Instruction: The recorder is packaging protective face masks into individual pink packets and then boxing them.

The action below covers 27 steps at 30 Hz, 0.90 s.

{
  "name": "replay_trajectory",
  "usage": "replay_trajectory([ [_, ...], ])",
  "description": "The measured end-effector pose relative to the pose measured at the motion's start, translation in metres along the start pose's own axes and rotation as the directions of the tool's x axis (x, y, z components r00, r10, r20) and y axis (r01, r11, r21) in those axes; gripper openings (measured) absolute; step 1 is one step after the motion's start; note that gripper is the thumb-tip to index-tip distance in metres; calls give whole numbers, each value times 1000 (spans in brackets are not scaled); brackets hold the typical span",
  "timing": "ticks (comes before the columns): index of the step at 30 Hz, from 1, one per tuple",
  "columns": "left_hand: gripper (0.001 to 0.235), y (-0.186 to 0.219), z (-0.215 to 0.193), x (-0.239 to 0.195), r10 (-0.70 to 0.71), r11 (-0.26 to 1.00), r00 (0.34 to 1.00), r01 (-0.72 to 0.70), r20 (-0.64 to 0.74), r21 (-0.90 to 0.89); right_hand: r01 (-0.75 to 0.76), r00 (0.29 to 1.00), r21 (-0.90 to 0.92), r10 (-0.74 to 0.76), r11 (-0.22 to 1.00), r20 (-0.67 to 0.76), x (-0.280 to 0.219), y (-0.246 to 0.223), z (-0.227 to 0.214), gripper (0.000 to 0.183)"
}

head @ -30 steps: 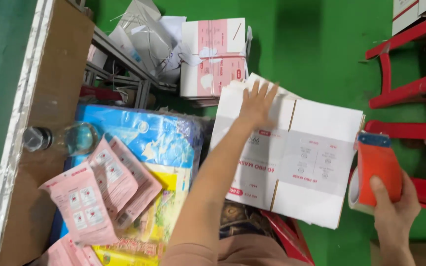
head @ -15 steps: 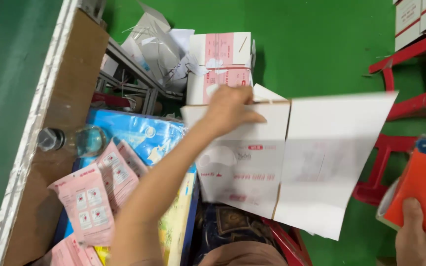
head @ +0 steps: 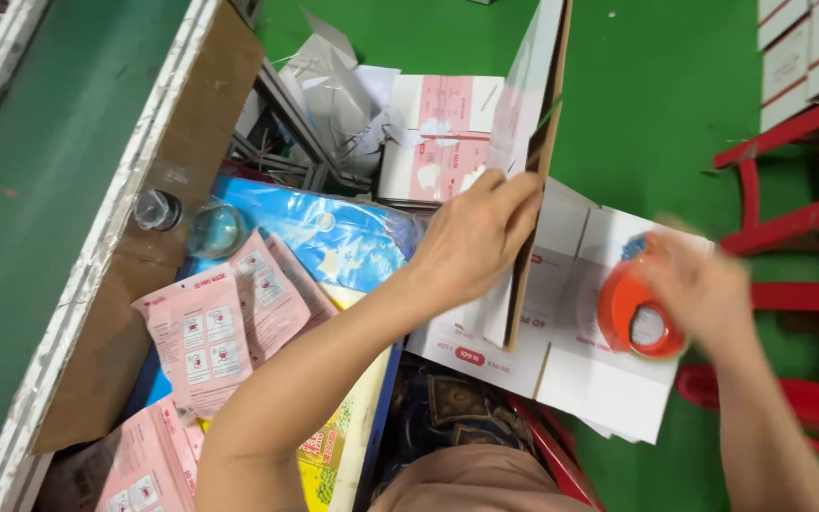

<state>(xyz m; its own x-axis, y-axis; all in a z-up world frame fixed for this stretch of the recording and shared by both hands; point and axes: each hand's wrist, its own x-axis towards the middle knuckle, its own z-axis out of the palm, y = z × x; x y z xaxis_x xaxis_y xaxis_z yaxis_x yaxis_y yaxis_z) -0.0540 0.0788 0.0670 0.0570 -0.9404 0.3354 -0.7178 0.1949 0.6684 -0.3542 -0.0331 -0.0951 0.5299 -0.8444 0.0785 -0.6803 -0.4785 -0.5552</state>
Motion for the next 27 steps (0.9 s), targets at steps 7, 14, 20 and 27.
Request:
replay_trajectory([
  [7, 26, 3, 5, -3, 12, 999, 999, -10, 31, -48, 212, 976, 804, -167, 555, -142, 179, -93, -32, 76],
  [14, 20, -31, -71, -39, -290, 947, 919, 235, -266, -219, 251, 950, 331, -298, 910, 99, 30, -91, -143, 51],
  [20, 50, -68, 24, -7, -91, 972, 978, 129, -189, 198, 610, 713, 41, -571, 791, 407, 13, -85, -63, 67],
  [27, 30, -125, 45, -26, 204, 947, 979, -204, 26, 249, 206, 508, 79, -176, 975, 843, 34, -141, -95, 80],
])
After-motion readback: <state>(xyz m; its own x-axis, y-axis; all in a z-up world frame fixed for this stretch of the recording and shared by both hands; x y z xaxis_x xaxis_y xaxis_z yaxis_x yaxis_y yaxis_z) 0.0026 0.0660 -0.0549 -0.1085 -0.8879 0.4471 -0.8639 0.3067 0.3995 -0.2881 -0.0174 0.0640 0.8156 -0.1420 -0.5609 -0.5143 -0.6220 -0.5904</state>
